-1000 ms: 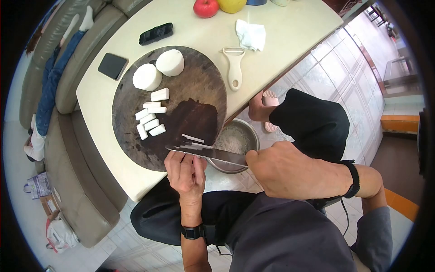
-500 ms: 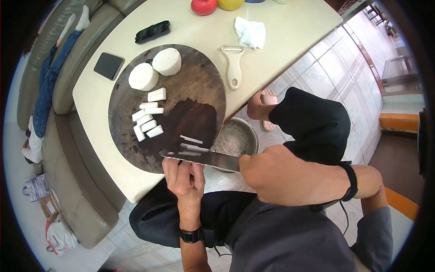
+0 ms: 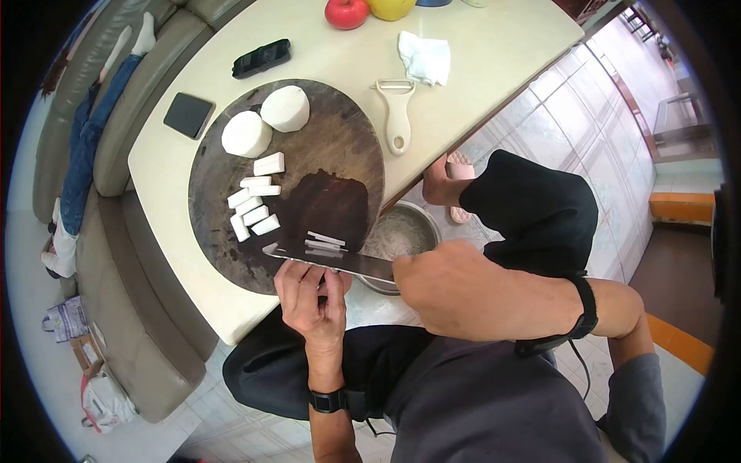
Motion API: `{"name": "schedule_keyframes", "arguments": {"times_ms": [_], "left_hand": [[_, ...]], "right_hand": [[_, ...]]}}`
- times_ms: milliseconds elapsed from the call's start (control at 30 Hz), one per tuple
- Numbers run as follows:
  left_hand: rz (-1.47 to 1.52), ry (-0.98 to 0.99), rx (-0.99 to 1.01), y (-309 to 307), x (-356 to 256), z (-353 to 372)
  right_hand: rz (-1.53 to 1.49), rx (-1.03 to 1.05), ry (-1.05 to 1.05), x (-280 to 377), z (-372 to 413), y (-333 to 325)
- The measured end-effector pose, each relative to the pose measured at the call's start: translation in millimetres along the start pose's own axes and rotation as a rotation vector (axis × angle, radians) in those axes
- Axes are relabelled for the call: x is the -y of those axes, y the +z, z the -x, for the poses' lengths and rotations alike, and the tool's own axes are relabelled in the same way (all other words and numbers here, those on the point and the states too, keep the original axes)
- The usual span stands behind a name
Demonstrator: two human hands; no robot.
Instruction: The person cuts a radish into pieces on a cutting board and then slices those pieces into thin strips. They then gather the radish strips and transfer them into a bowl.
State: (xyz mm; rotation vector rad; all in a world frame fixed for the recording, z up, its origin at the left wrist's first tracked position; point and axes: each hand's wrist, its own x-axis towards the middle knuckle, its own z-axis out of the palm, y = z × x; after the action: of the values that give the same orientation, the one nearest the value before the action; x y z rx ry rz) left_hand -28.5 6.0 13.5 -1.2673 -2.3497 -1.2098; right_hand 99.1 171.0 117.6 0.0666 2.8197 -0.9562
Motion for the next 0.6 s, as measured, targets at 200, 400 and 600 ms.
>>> {"name": "schedule_keyframes", "arguments": {"times_ms": [200, 400, 600], "left_hand": [[-0.019, 0.041, -0.036, 3, 4, 2], [0.011, 0.028, 0.006, 1, 6, 5], [-0.001, 0.055, -0.003, 1, 5, 1]], "right_hand": [[0.008, -0.032, -0.047, -1, 8, -7], [0.019, 0.005, -0.036, 2, 11, -6], [-0.011, -0.02, -0.077, 6, -9, 2]]}}
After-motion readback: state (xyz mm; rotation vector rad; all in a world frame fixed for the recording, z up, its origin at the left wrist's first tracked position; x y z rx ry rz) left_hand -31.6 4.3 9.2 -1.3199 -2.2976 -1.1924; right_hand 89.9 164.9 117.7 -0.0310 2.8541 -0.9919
